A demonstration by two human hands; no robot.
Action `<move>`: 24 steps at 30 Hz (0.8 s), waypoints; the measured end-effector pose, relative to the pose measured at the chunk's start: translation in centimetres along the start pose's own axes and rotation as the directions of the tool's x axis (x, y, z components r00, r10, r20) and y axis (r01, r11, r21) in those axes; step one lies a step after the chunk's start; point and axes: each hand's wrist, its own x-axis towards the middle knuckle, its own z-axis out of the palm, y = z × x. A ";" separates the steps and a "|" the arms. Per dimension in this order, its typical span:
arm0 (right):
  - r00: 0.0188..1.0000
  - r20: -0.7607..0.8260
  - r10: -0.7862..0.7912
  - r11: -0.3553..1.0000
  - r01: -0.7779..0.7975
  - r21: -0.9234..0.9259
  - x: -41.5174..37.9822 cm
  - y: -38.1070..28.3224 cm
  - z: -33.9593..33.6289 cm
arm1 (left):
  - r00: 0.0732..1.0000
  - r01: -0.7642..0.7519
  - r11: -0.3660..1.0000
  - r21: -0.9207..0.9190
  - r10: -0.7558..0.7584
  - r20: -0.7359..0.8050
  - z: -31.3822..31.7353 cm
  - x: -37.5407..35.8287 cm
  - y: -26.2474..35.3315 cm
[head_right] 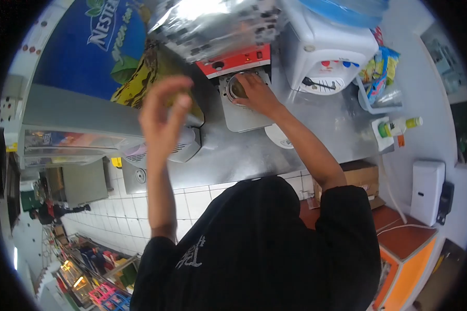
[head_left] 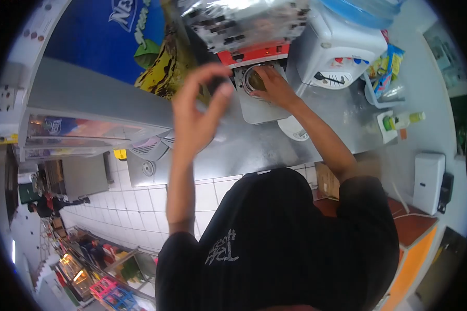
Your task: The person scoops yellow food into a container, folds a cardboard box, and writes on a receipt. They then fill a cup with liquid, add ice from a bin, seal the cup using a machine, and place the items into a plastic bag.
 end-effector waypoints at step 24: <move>0.462 -0.017 0.887 0.085 -0.128 0.988 -15.9 -8.1 10.7 | 0.902 0.275 0.818 0.505 -0.401 0.159 7.2 17.8 1.0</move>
